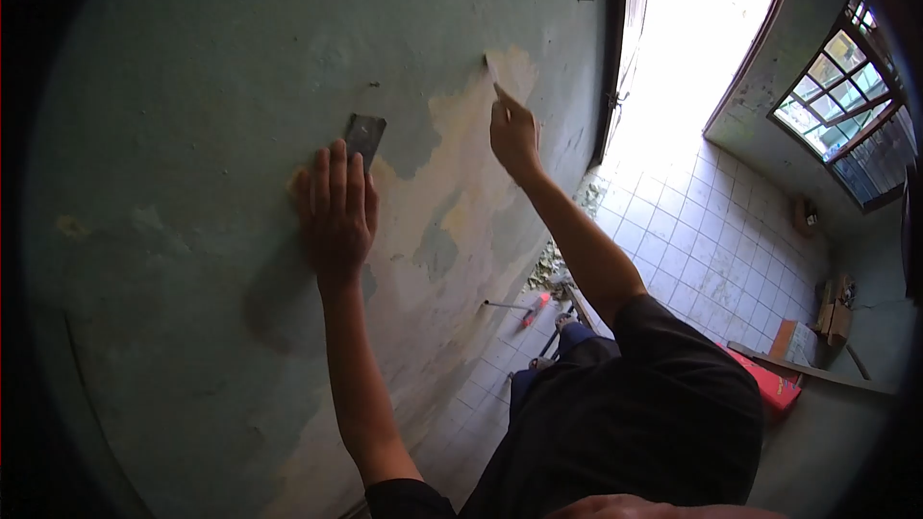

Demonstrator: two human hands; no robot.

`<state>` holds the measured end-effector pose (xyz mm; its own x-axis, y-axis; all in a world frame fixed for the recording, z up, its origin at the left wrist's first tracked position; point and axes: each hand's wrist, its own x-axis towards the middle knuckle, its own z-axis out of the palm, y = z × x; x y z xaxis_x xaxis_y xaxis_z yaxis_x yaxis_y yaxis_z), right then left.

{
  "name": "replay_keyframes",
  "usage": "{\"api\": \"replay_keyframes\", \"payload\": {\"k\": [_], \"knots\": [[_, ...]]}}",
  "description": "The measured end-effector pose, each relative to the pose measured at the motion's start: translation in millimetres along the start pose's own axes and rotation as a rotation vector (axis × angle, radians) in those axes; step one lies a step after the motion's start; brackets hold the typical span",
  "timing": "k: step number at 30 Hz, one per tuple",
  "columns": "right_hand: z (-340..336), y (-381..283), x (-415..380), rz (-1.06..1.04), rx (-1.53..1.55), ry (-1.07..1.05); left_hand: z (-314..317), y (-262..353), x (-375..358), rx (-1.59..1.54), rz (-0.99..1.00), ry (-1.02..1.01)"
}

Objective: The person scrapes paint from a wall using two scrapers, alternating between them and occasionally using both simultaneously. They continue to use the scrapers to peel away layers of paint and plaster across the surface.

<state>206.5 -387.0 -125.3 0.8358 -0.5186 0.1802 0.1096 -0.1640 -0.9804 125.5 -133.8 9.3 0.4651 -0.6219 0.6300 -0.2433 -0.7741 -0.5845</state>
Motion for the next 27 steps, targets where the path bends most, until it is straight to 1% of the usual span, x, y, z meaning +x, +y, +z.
{"api": "replay_keyframes", "payload": {"k": [1, 2, 7, 9, 12, 14, 15, 19, 20, 22, 23, 24, 26, 27], "knots": [[1, -6, 1, -0.054, -0.036, -0.010, 2, -2, 3, 0.011, -0.006, 0.010], [0, -11, 4, -0.061, -0.035, -0.009, 3, -3, 5, 0.014, -0.008, 0.016], [-3, -5, -9, -0.025, -0.016, -0.031, -1, -1, 4, 0.027, -0.010, -0.019], [0, -12, 1, -0.039, 0.001, -0.027, 0, -3, 5, 0.023, -0.003, -0.004], [-2, -14, 7, 0.041, 0.045, -0.004, 2, -1, 4, 0.007, 0.000, -0.005], [3, -10, 5, -0.106, -0.055, 0.027, 2, -4, 5, 0.012, -0.002, 0.001], [5, -12, 13, -0.120, -0.050, 0.032, 3, -4, 5, 0.007, -0.004, 0.015], [2, -11, 17, 0.037, 0.001, 0.017, -4, -1, 6, 0.007, -0.005, -0.022], [1, -8, 11, 0.040, 0.002, 0.019, -4, 0, 2, 0.005, -0.002, -0.023], [0, -10, 1, -0.045, -0.057, -0.020, 0, -2, 5, -0.017, -0.007, 0.010], [0, -10, -4, -0.063, -0.031, -0.013, 2, -3, 7, -0.014, -0.008, 0.017], [1, -11, 5, -0.065, -0.029, -0.013, 2, -3, 7, -0.012, -0.006, 0.019], [-1, -16, 18, 0.057, 0.017, -0.018, 0, -1, 2, -0.021, 0.005, 0.001], [-2, -16, 12, 0.064, 0.016, -0.017, -1, -2, 3, -0.013, 0.006, -0.004]]}}
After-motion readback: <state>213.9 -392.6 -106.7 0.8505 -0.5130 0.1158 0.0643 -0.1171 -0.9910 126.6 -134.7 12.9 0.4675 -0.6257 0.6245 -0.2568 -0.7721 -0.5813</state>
